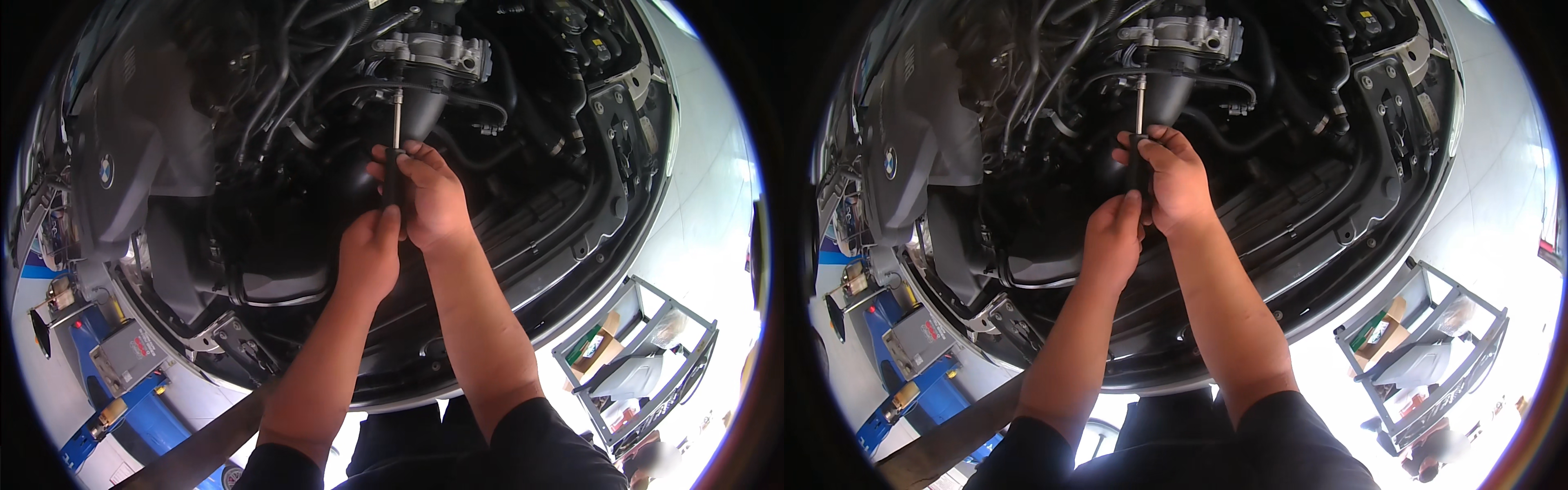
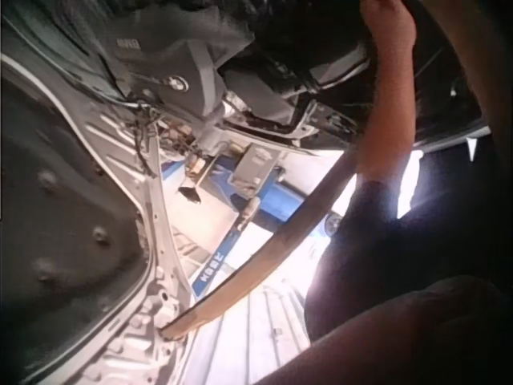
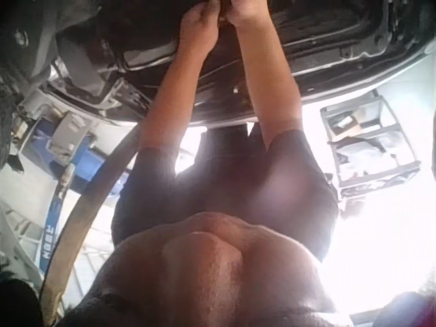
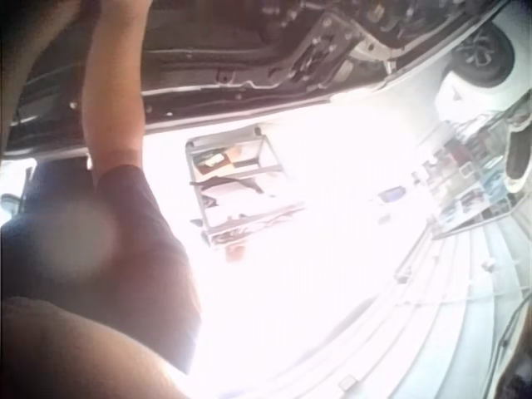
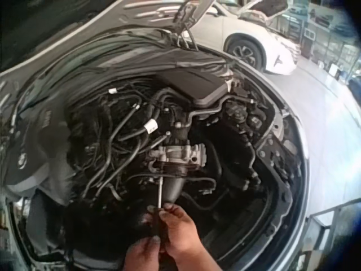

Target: The person works under the hood of a white BMW, adjusting and securing a black air intake hose. They retrieve a socket wrench from a tool cart, attach a socket, and tighten a bolt on the intake assembly. The person then repositions the hose and continues securing it by hand.

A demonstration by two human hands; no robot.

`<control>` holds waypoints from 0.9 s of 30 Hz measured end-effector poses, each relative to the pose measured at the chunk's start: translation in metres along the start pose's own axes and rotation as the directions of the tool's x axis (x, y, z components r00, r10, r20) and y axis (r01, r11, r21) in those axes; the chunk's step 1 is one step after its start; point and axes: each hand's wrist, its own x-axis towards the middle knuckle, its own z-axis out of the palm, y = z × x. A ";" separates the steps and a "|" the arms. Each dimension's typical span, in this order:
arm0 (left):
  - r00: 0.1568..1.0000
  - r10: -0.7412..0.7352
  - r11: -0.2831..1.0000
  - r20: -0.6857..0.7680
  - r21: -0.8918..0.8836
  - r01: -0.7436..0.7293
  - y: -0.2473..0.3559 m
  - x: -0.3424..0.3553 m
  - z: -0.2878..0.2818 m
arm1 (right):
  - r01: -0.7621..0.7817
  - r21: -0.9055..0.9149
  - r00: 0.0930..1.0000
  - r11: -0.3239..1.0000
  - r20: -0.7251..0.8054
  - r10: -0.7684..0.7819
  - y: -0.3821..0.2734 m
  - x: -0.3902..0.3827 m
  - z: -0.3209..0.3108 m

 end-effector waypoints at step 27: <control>0.915 0.353 0.851 -0.194 0.473 -0.228 -0.085 -0.095 -0.019 | -0.120 0.564 0.984 0.817 -0.038 0.172 0.054 -0.026 0.014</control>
